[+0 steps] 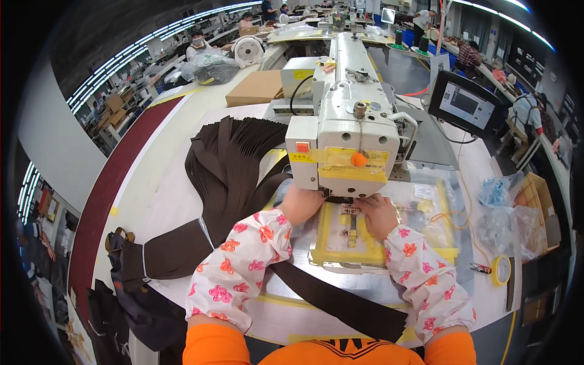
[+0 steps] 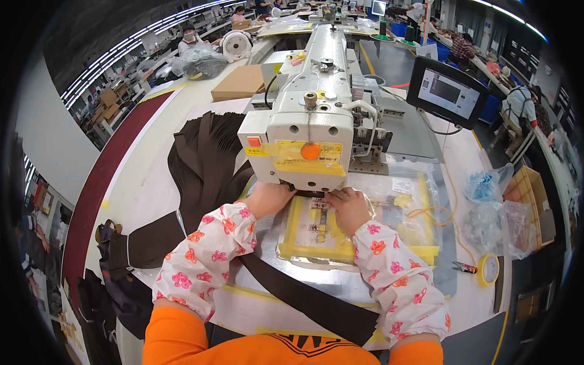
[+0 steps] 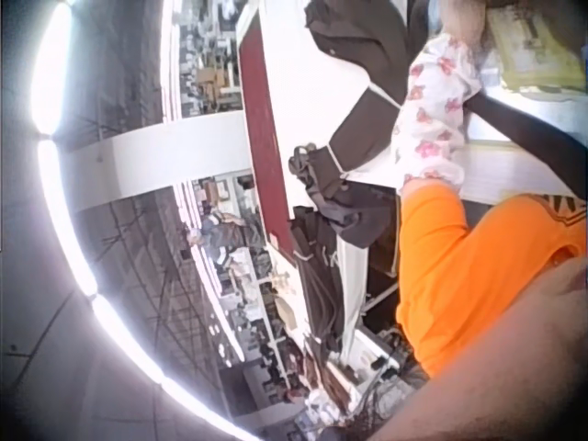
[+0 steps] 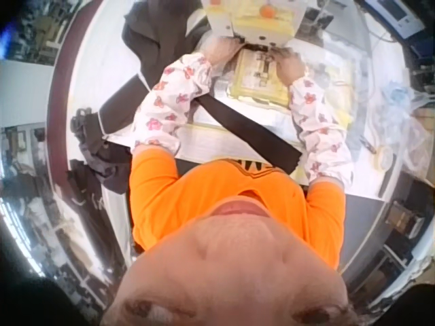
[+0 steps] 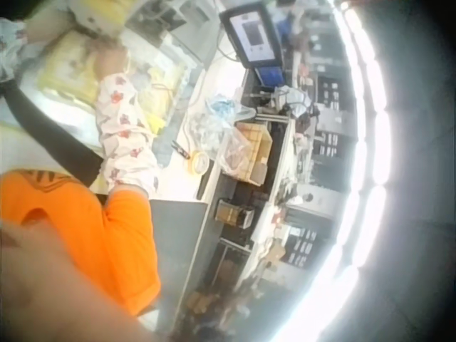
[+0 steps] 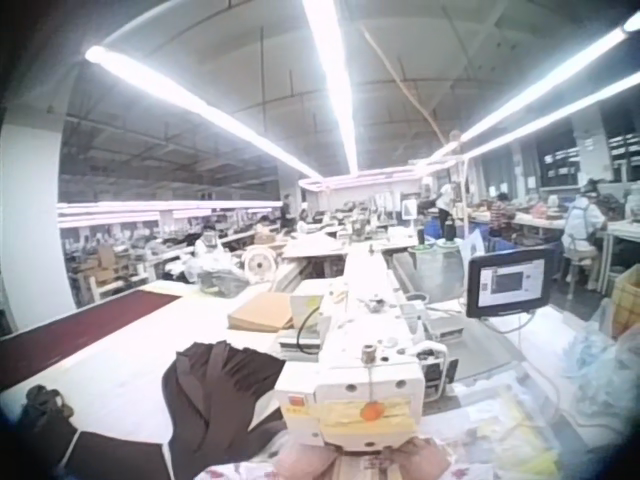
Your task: Sewing hardware and labels onto fabric or leather straps using an industrial sewing machine.
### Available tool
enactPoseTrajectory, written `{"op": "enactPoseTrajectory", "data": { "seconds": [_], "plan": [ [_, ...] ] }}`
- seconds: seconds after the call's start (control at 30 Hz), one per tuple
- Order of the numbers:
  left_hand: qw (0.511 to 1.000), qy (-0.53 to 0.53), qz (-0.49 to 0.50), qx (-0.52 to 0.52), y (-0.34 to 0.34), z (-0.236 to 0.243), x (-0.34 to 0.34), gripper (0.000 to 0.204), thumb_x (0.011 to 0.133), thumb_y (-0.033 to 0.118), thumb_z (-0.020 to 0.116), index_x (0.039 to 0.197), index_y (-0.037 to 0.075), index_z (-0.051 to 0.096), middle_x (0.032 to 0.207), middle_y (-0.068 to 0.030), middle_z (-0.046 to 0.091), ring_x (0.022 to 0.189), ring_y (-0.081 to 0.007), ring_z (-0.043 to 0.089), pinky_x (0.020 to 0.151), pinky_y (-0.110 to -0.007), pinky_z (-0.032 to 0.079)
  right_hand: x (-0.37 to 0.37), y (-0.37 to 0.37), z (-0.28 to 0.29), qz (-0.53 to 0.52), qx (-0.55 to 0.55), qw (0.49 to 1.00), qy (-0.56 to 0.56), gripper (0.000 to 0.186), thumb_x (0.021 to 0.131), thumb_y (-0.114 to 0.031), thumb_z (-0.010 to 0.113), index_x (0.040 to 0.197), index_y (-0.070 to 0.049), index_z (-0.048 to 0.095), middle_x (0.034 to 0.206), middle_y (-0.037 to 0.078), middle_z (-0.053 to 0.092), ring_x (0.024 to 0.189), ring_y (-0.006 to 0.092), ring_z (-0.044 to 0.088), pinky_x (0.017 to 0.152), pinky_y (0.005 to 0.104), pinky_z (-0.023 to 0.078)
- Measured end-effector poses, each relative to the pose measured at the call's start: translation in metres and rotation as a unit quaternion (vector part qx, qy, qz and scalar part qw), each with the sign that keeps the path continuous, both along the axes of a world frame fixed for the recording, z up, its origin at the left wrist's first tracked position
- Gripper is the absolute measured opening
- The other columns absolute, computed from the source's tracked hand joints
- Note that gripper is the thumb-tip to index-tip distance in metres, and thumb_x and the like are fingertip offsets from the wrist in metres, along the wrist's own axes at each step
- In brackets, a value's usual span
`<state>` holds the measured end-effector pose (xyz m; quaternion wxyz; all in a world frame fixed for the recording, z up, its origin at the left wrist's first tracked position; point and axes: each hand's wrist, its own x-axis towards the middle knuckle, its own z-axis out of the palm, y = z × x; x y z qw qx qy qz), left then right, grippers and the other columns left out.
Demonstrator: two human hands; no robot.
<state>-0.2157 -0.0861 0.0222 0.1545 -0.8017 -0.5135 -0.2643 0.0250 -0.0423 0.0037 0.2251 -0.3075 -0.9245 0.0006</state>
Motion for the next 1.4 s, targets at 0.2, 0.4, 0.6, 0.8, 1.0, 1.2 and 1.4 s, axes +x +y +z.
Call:
{"op": "enactPoseTrajectory", "data": {
  "seconds": [0.2,0.4,0.6,0.8,1.0,1.2,1.4],
  "plan": [
    [0.911,0.011,0.170,-0.375,0.027,0.052,-0.059,0.043,0.071,0.017,0.069,0.111,0.008,0.059,0.108,-0.0141,0.060,0.100,-0.0334,0.057,0.087,-0.037,0.044,-0.003,-0.005,0.003,-0.005,-0.010,0.999,0.035,0.033,0.071,-0.004,0.053,0.102,-0.009,0.064,0.111,0.004,0.062,0.097,0.0234,0.054,0.081,0.0388,0.042],
    [0.971,-0.006,0.010,-0.237,0.040,0.011,-0.105,0.033,0.070,0.020,0.071,0.097,0.005,0.062,0.083,-0.0145,0.065,0.079,-0.0320,0.063,0.069,-0.040,0.050,0.002,-0.007,-0.004,0.022,-0.150,0.978,0.144,0.027,0.072,0.000,0.050,0.092,-0.003,0.067,0.099,0.013,0.065,0.088,0.0312,0.057,0.079,0.0374,0.046],
    [0.950,0.032,0.296,-0.092,0.055,0.002,-0.111,0.014,0.078,0.019,0.061,0.080,0.006,0.062,0.070,-0.0140,0.064,0.064,-0.0310,0.064,0.058,-0.042,0.050,0.011,-0.009,-0.008,-0.005,-0.163,0.971,0.177,0.021,0.075,-0.001,0.049,0.087,-0.002,0.067,0.101,0.010,0.064,0.089,0.0314,0.056,0.081,0.0386,0.046],
    [0.895,0.023,0.443,-0.031,0.050,-0.003,-0.148,0.014,0.075,0.017,0.061,0.084,0.008,0.055,0.079,-0.0112,0.061,0.074,-0.0286,0.062,0.061,-0.040,0.049,0.006,-0.010,-0.012,0.010,-0.167,0.962,0.215,0.017,0.073,0.002,0.052,0.083,-0.001,0.065,0.099,0.013,0.064,0.087,0.0326,0.058,0.080,0.0393,0.046],
    [0.997,-0.001,0.073,-0.020,0.004,0.015,-0.070,0.020,0.071,0.015,0.064,0.089,0.005,0.063,0.087,-0.0123,0.060,0.081,-0.0299,0.057,0.065,-0.040,0.046,0.009,-0.010,-0.011,0.008,-0.163,0.966,0.201,0.019,0.075,0.003,0.050,0.087,0.002,0.065,0.100,0.016,0.062,0.086,0.0325,0.060,0.075,0.0359,0.048],
    [0.808,-0.084,-0.269,-0.517,-0.107,0.036,0.029,0.024,0.088,0.025,0.056,0.092,0.003,0.065,0.081,-0.0141,0.065,0.073,-0.0309,0.061,0.066,-0.036,0.048,0.001,-0.009,-0.011,-0.004,-0.181,0.957,0.228,0.016,0.073,0.001,0.052,0.082,-0.001,0.065,0.097,0.013,0.064,0.083,0.0324,0.060,0.076,0.0370,0.048],
    [0.760,-0.097,-0.264,-0.586,-0.095,0.023,0.028,0.027,0.089,0.024,0.053,0.091,-0.001,0.061,0.073,-0.0172,0.060,0.064,-0.0277,0.057,0.062,-0.034,0.045,0.008,-0.009,0.000,-0.024,-0.332,0.921,0.203,0.017,0.077,-0.008,0.056,0.089,-0.002,0.067,0.086,0.014,0.066,0.075,0.0243,0.063,0.068,0.0307,0.049]
  ]
}}
